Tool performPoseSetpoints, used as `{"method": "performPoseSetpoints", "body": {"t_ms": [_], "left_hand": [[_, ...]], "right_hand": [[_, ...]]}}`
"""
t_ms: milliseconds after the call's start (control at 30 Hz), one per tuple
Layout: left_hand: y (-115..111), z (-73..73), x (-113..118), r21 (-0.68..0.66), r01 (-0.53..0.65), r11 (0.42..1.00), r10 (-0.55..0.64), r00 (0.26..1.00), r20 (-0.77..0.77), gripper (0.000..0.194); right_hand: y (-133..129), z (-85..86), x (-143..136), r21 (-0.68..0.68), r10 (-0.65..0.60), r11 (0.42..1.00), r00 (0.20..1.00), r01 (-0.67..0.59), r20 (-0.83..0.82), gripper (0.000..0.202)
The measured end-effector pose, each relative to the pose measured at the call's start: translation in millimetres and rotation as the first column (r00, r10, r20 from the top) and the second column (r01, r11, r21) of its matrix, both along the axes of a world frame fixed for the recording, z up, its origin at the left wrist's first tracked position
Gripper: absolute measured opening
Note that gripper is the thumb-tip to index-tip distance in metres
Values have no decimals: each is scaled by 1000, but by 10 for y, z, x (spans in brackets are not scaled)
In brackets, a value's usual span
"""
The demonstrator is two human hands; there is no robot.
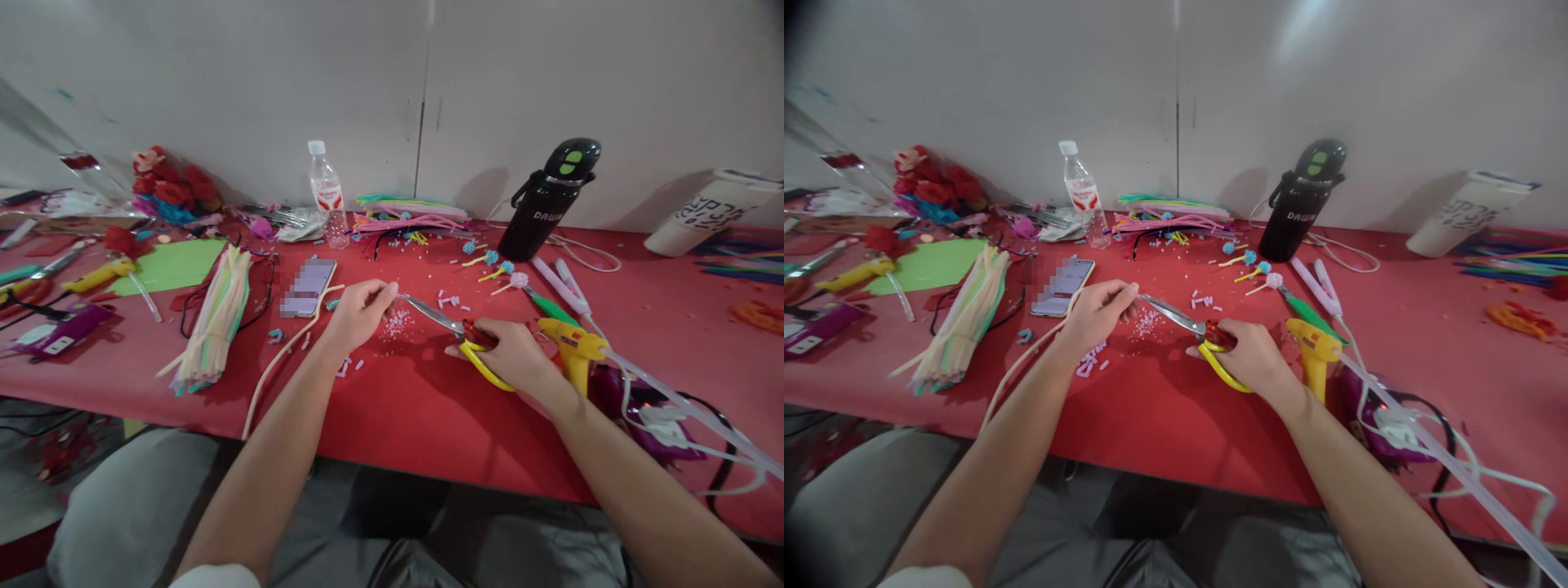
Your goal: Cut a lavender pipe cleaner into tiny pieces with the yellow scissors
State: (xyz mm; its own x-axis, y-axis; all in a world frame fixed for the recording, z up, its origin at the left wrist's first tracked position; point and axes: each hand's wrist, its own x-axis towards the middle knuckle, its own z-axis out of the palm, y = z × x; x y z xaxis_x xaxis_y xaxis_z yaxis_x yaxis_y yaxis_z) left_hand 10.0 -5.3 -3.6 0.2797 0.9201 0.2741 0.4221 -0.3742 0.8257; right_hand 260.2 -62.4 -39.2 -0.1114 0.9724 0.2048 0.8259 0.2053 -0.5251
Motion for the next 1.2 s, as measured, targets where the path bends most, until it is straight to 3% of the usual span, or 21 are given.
{"method": "performPoseSetpoints", "body": {"t_ms": [467,767,1200], "left_hand": [[17,-44,27,-22,32,999,-31,999,17,43],[7,-35,23,28,-86,996,85,996,21,43],[-12,-33,42,32,-35,999,35,999,21,41]], "right_hand": [[2,7,-17,-23,-9,1000,1000,9,-5,56],[-26,18,-29,20,-14,1000,1000,15,-26,54],[-27,21,-39,-27,-18,999,1000,18,-13,54]]}}
